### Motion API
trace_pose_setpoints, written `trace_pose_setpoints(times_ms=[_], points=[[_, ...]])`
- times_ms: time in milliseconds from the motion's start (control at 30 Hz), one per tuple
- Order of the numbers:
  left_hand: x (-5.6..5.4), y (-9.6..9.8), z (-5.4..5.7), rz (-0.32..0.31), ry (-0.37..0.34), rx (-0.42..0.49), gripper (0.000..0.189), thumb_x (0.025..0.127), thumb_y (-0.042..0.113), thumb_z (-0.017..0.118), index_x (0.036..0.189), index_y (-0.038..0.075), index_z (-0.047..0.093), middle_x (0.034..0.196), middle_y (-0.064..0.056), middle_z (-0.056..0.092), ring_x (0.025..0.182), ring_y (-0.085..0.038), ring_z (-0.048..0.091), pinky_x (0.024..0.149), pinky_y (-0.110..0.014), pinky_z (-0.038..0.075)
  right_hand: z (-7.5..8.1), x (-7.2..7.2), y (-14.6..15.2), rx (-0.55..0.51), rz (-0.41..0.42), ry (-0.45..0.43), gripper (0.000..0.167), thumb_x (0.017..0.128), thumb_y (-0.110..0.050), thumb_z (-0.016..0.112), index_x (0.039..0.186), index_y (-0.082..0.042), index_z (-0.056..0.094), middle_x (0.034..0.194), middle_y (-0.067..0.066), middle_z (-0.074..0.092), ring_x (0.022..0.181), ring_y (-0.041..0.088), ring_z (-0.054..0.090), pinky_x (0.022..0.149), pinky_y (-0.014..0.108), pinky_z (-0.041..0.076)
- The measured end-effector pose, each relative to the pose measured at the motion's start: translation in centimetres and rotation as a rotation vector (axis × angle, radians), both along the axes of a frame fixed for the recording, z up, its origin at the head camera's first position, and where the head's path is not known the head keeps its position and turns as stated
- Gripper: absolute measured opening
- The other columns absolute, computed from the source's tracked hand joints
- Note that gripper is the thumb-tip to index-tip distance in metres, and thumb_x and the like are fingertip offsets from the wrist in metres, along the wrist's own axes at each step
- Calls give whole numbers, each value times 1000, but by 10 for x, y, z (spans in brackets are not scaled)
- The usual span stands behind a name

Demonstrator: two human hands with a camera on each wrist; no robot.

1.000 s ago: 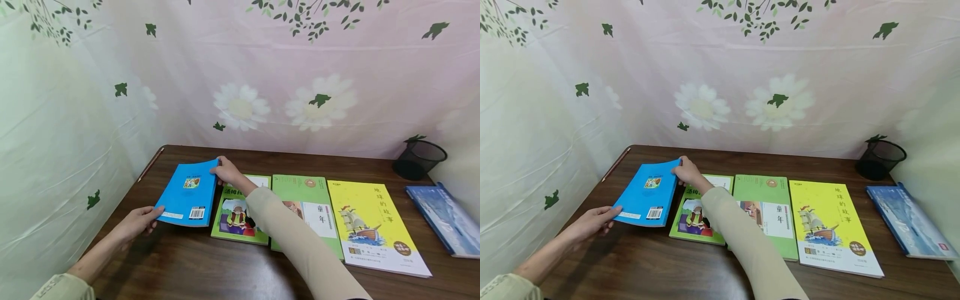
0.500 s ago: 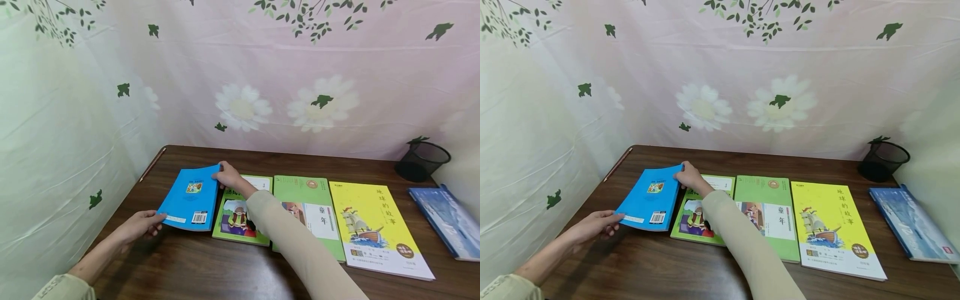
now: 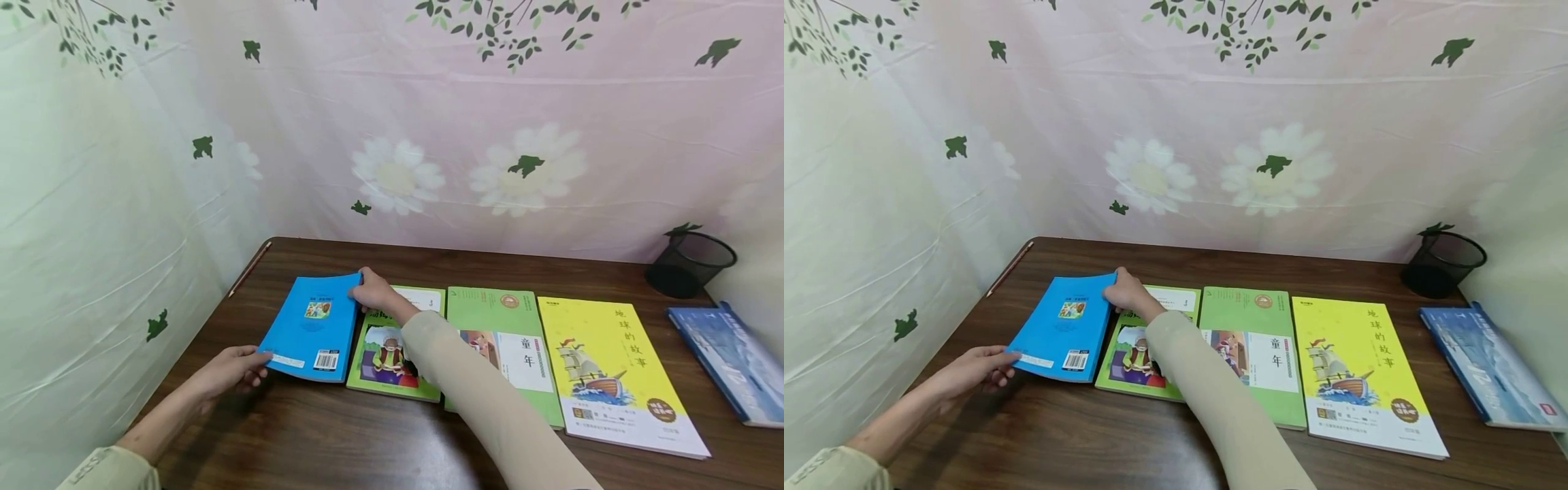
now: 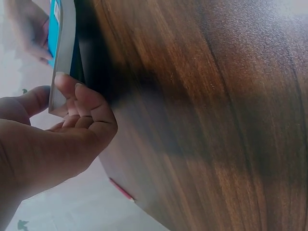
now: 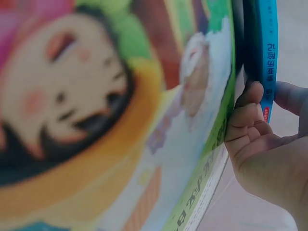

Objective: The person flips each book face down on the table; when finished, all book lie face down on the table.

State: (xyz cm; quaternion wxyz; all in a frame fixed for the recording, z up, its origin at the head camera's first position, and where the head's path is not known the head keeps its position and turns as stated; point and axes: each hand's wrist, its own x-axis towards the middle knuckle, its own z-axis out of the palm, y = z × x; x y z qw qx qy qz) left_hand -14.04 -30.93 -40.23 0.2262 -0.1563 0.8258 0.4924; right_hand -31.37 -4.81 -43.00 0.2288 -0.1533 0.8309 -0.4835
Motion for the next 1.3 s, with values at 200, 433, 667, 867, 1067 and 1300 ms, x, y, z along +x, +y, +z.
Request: trace_pose_setpoints(times_ms=[200, 433, 667, 867, 1067, 1300], points=[[0, 0, -3, 23, -20, -11, 43, 106, 32, 48, 128, -5, 49, 90, -6, 64, 79, -18, 59, 73, -34, 48, -3, 2, -2, 57, 8, 26, 59, 101, -24, 54, 151, -5, 29, 89, 11, 59, 65, 20, 54, 59, 31, 42], [1, 2, -5, 49, -49, -29, 39, 105, 33, 48, 122, -3, 54, 92, -7, 66, 81, -19, 60, 73, -33, 48, -5, 1, -3, 107, 19, 11, 64, 100, -27, 55, 153, -7, 26, 83, 8, 56, 64, 20, 50, 61, 31, 40], [1, 2, -6, 59, -53, -50, 42, 105, 33, 48, 126, -4, 53, 94, -8, 67, 82, -20, 61, 73, -33, 48, -6, 2, -3, 141, 18, 19, 67, 100, -27, 54, 155, -7, 23, 74, 5, 51, 60, 20, 46, 61, 32, 39], [1, 1, -7, 45, -44, -46, 45, 106, 33, 48, 128, -6, 52, 95, -8, 68, 81, -19, 61, 72, -34, 48, -6, 1, -3, 168, 27, 32, 70, 99, -28, 54, 157, -7, 21, 83, 7, 57, 67, 21, 51, 67, 34, 42], [-1, 1, -8, 39, -51, -67, 44, 106, 32, 48, 128, -5, 52, 96, -8, 68, 82, -20, 61, 73, -34, 48, -4, 2, -3, 202, 19, 48, 72, 98, -26, 53, 158, -8, 19, 90, 9, 58, 71, 21, 51, 69, 35, 42], [0, -2, -10, 19, -42, -101, 46, 106, 31, 47, 135, -6, 47, 96, -8, 66, 83, -20, 60, 75, -33, 47, -2, 1, -4, 221, 8, 63, 72, 98, -25, 53, 159, -9, 18, 78, 5, 50, 63, 19, 45, 63, 33, 39]])
